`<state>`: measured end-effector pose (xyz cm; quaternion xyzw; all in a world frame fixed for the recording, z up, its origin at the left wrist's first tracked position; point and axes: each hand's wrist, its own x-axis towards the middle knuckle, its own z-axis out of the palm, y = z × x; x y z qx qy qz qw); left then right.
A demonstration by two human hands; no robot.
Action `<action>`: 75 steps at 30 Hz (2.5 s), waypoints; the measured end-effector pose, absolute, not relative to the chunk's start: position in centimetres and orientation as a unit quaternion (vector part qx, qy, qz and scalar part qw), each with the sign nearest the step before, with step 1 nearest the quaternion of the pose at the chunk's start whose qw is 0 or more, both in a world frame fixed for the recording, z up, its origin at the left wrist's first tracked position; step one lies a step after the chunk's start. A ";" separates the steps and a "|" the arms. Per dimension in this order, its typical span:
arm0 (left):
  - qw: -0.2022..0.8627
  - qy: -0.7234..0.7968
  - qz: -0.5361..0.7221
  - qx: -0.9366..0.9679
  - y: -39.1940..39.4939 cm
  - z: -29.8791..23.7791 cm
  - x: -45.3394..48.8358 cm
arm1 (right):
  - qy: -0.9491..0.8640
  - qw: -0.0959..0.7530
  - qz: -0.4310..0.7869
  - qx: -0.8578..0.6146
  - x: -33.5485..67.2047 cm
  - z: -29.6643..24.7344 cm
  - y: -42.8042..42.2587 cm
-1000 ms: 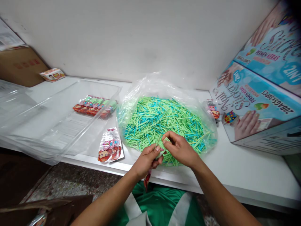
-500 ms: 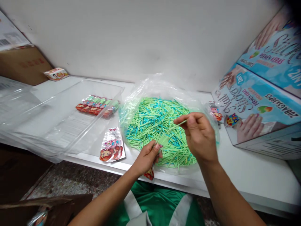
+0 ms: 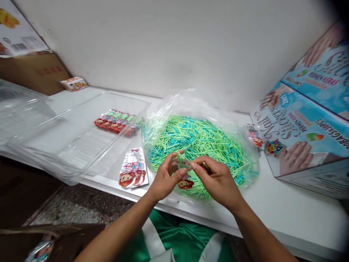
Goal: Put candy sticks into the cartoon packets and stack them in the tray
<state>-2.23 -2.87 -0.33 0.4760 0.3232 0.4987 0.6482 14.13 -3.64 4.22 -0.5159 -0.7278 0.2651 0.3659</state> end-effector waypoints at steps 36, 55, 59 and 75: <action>0.115 0.774 0.267 0.563 17.7 4.9 -29.8 | -0.604 0.443 0.301 -0.589 15.9 4.4 -0.2; 0.102 0.729 0.086 0.671 25.2 -2.5 -27.5 | -0.590 0.372 0.259 -0.669 15.7 4.5 1.2; 0.104 0.713 0.095 0.687 24.4 -2.5 -27.1 | -0.600 0.372 0.259 -0.659 15.7 4.3 1.3; 0.154 0.618 0.286 0.716 0.0 4.6 -17.4 | -0.731 0.251 0.374 -0.513 11.4 3.2 -1.6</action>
